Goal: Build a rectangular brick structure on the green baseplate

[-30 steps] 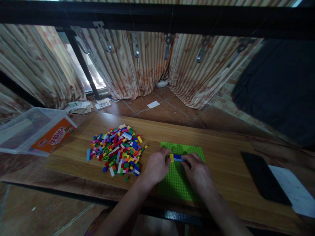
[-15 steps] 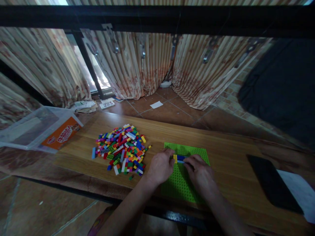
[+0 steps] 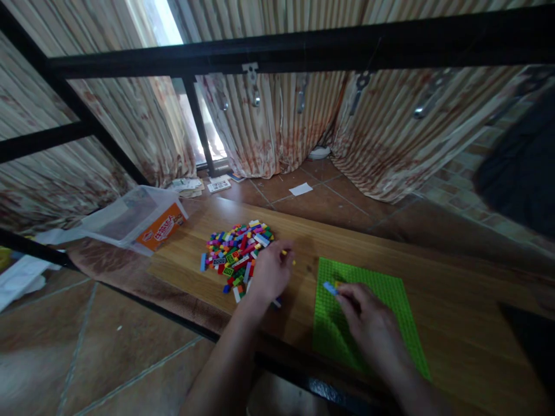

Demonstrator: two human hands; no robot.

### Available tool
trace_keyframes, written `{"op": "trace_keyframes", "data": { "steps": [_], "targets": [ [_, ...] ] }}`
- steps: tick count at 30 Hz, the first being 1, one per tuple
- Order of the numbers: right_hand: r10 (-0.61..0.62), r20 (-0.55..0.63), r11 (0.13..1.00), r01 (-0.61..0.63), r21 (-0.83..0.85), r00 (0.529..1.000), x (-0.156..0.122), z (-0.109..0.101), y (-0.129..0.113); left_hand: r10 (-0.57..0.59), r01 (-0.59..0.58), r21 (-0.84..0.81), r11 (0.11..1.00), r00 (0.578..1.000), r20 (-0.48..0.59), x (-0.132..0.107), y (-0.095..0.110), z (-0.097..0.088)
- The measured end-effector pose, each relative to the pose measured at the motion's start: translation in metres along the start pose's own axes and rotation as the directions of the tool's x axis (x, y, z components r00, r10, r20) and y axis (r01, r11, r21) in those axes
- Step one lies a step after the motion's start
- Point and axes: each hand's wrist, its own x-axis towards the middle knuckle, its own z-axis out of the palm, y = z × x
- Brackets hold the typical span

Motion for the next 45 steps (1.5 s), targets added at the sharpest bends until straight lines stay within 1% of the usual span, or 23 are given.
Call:
{"op": "trace_keyframes", "data": {
  "steps": [1,2,4,5,7,9,13,17,21,24,27,31,34,37,40,42,45],
  "targets": [
    [-0.030,0.008,0.999,0.030,0.027,1.000,0.001,0.008,-0.009,-0.038,0.033,-0.048,0.998,0.995,-0.091,0.004,-0.006,-0.010],
    [-0.054,0.015,0.998,0.053,0.047,0.998,0.002,0.017,-0.018,-0.085,0.070,-0.099,0.993,0.985,-0.153,0.008,-0.013,-0.019],
    [-0.092,0.031,0.994,0.090,0.058,0.995,0.004,0.034,-0.031,-0.158,0.116,-0.185,0.976,0.960,-0.231,0.014,-0.024,-0.035],
    [-0.102,0.028,0.994,0.100,0.043,0.994,0.006,0.042,-0.036,-0.174,0.120,-0.212,0.970,0.950,-0.258,0.016,-0.028,-0.041],
    [-0.101,0.012,0.995,0.101,-0.003,0.995,0.010,0.054,-0.042,-0.192,0.123,-0.245,0.962,0.939,-0.285,0.018,-0.036,-0.049],
    [-0.088,0.002,0.995,0.088,-0.047,0.996,0.014,0.063,-0.045,-0.195,0.121,-0.259,0.958,0.939,-0.284,0.017,-0.040,-0.053],
    [-0.073,0.024,0.996,0.074,-0.055,0.997,0.016,0.073,-0.052,-0.179,0.116,-0.239,0.964,0.950,-0.258,0.015,-0.039,-0.056],
    [-0.079,0.034,0.997,0.079,0.007,0.996,0.013,0.074,-0.055,-0.214,0.145,-0.264,0.954,0.942,-0.257,0.014,-0.033,-0.059],
    [-0.074,-0.005,0.997,0.074,0.032,0.997,0.021,0.069,-0.050,-0.251,0.173,-0.288,0.942,0.932,-0.260,0.015,-0.031,-0.065],
    [-0.050,-0.034,0.998,0.051,0.025,0.998,0.040,0.065,-0.045,-0.295,0.198,-0.321,0.926,0.911,-0.289,0.017,-0.032,-0.071],
    [-0.026,-0.030,1.000,0.026,-0.009,0.999,0.068,0.067,-0.047,-0.331,0.195,-0.389,0.900,0.887,-0.322,0.019,-0.034,-0.076],
    [-0.025,0.052,0.996,0.029,-0.086,0.998,0.098,0.078,-0.056,-0.346,0.206,-0.403,0.892,0.885,-0.313,0.020,-0.037,-0.080],
    [-0.026,0.112,0.989,0.042,-0.141,0.993,0.110,0.086,-0.062,-0.347,0.215,-0.380,0.899,0.880,-0.324,0.020,-0.040,-0.082],
    [-0.021,0.138,0.983,0.045,-0.176,0.990,0.114,0.092,-0.063,-0.342,0.212,-0.375,0.903,0.882,-0.325,0.021,-0.043,-0.085],
    [-0.035,0.127,0.985,0.056,-0.163,0.991,0.113,0.093,-0.062,-0.344,0.218,-0.379,0.899,0.888,-0.306,0.021,-0.045,-0.088],
    [-0.040,0.096,0.994,0.049,-0.101,0.995,0.108,0.088,-0.064,-0.353,0.221,-0.392,0.893,0.884,-0.305,0.020,-0.045,-0.089],
    [0.007,0.030,0.994,-0.010,0.109,1.000,0.089,0.069,-0.064,-0.363,0.219,-0.418,0.882,0.881,-0.304,0.020,-0.043,-0.090]
  ]
}}
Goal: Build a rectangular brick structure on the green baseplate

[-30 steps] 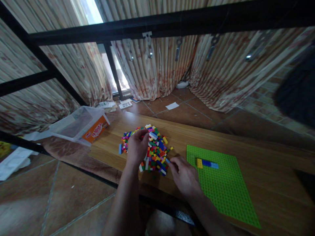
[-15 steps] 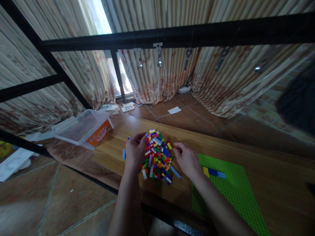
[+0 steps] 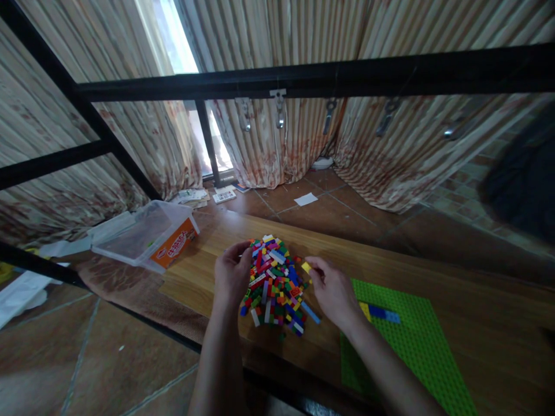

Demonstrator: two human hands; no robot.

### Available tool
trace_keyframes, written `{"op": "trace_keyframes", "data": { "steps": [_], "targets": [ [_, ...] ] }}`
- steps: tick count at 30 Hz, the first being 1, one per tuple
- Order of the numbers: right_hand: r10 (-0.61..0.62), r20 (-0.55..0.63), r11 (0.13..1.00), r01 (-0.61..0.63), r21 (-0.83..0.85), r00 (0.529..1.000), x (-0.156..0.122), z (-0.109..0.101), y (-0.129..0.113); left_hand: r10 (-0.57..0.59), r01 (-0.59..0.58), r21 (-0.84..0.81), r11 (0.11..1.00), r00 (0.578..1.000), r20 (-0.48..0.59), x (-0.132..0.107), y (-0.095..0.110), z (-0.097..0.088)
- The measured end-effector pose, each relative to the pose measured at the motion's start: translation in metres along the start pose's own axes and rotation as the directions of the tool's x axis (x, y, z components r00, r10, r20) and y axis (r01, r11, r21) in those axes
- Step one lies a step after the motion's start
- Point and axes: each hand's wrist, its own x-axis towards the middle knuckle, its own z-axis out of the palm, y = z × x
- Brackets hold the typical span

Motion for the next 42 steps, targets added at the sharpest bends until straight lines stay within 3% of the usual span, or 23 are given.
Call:
{"op": "trace_keyframes", "data": {
  "steps": [5,8,11,13,16,18,23,27,33,37,42],
  "targets": [
    [0.200,-0.068,0.951,-0.177,0.252,0.977,-0.051,-0.057,0.023,0.050,-0.047,-0.038,0.998,0.994,0.096,-0.011,0.005,0.016],
    [0.420,-0.153,0.879,-0.359,0.315,0.894,-0.073,-0.096,0.059,0.126,-0.117,-0.056,0.992,0.972,0.197,-0.028,0.007,0.039],
    [0.546,-0.194,0.828,-0.489,0.273,0.815,-0.084,-0.127,0.094,0.188,-0.214,0.029,0.976,0.909,0.371,-0.053,0.007,0.063],
    [0.568,-0.203,0.815,-0.511,0.273,0.798,-0.087,-0.137,0.108,0.207,-0.291,0.092,0.952,0.837,0.506,-0.070,0.006,0.078],
    [0.577,-0.140,0.794,-0.512,0.327,0.805,-0.089,-0.138,0.115,0.215,-0.371,0.121,0.921,0.741,0.635,-0.091,0.003,0.098],
    [0.583,-0.091,0.776,-0.521,0.357,0.807,-0.089,-0.132,0.114,0.196,-0.411,0.169,0.896,0.707,0.679,-0.098,0.000,0.109],
    [0.587,-0.023,0.756,-0.538,0.374,0.809,-0.087,-0.117,0.111,0.166,-0.503,0.287,0.816,0.678,0.716,-0.103,-0.009,0.126],
    [0.585,-0.001,0.762,-0.549,0.345,0.811,-0.085,-0.114,0.112,0.150,-0.538,0.296,0.789,0.637,0.756,-0.105,-0.015,0.129],
    [0.618,0.012,0.752,-0.596,0.281,0.786,-0.083,-0.113,0.111,0.117,-0.569,0.349,0.744,0.626,0.771,-0.107,-0.016,0.130],
    [0.563,-0.007,0.820,-0.557,0.129,0.827,-0.085,-0.115,0.113,0.118,-0.586,0.349,0.731,0.612,0.782,-0.108,-0.016,0.130],
    [0.406,-0.082,0.907,-0.412,-0.080,0.910,-0.089,-0.121,0.120,0.129,-0.598,0.340,0.726,0.604,0.787,-0.109,-0.018,0.130]
  ]
}}
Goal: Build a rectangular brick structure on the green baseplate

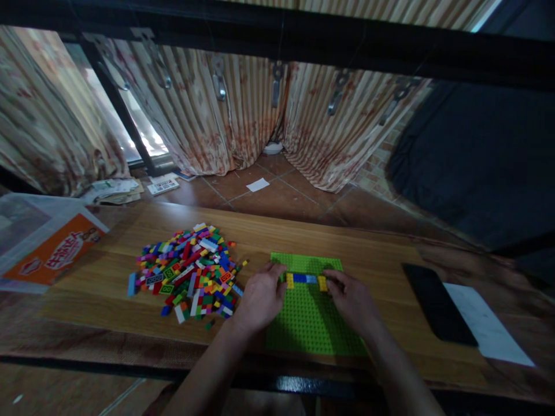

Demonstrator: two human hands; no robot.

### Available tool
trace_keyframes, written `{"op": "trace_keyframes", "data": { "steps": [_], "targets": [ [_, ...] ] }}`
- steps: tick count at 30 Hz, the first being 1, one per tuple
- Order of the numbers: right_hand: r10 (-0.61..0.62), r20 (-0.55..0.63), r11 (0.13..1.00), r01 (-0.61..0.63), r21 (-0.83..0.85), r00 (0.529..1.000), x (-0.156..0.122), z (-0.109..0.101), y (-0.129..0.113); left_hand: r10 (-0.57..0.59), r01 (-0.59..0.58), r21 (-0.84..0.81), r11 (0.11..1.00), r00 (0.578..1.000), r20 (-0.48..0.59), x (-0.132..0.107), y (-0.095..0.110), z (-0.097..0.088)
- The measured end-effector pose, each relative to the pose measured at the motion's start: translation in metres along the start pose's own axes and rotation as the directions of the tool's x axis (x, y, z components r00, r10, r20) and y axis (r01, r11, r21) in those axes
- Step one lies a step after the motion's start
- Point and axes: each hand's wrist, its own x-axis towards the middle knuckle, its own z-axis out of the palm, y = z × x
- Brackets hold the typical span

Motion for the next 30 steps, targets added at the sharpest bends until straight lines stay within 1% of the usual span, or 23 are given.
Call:
{"op": "trace_keyframes", "data": {
  "steps": [2,5,9,13,18,24,30],
  "targets": [
    [-0.036,0.022,0.999,0.036,0.003,0.999,-0.0008,-0.0019,0.0012,0.005,-0.005,-0.002,1.000,1.000,0.003,-0.0001,-0.0010,0.0008],
    [-0.070,0.092,0.997,0.067,0.034,0.993,-0.0023,-0.0030,0.0008,0.007,-0.007,-0.007,1.000,1.000,0.008,0.0001,-0.0015,0.0012],
    [-0.099,0.106,0.995,0.098,0.015,0.989,-0.0029,-0.0017,-0.0023,0.002,-0.002,0.004,1.000,1.000,0.026,0.0004,0.0007,0.0003],
    [-0.130,0.137,0.992,0.129,0.011,0.982,-0.0022,-0.0007,-0.0056,0.022,-0.023,0.015,1.000,0.999,0.023,0.0009,0.0025,0.0003],
    [-0.151,0.166,0.988,0.156,-0.019,0.975,-0.0014,-0.0006,-0.0066,0.032,-0.032,-0.011,0.999,0.999,0.018,0.0015,0.0026,0.0005],
    [-0.167,0.166,0.984,0.175,-0.033,0.972,-0.0015,-0.0005,-0.0062,0.039,-0.039,-0.039,0.998,0.999,0.008,0.0012,0.0014,0.0014],
    [-0.179,0.164,0.982,0.187,-0.033,0.970,-0.0006,0.0002,-0.0050,0.008,-0.009,-0.068,0.998,1.000,-0.010,0.0008,-0.0012,0.0051]
  ]
}}
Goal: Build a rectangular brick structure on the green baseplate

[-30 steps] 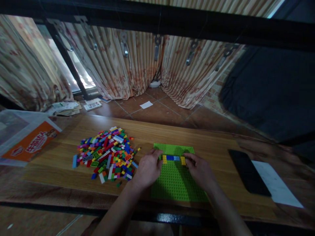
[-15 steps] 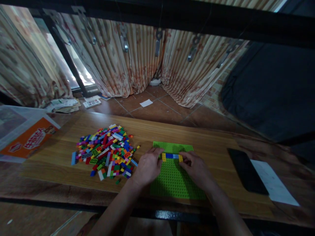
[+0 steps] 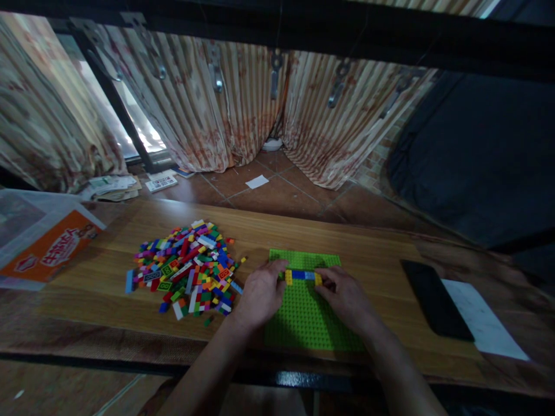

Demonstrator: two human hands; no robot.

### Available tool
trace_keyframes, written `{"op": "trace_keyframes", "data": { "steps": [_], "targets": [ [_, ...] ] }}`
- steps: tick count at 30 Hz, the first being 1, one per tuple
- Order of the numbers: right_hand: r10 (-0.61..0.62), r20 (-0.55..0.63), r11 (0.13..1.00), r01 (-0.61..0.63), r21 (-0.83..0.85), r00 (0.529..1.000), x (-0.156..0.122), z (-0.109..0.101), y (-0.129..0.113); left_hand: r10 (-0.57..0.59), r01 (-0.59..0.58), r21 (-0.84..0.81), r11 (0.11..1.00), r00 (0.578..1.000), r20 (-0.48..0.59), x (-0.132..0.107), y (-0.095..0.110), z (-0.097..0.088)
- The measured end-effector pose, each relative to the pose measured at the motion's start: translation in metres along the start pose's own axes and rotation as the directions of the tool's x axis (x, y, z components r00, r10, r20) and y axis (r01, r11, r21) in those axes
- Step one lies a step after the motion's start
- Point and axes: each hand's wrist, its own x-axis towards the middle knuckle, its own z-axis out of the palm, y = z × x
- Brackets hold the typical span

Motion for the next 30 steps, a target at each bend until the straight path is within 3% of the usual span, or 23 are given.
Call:
{"op": "trace_keyframes", "data": {
  "steps": [30],
  "targets": [
    [-0.019,0.006,0.999,0.019,0.050,1.000,0.0016,-0.0039,-0.0018,-0.032,0.032,-0.004,0.999,0.999,-0.009,0.0017,-0.0015,0.0008]
  ]
}}
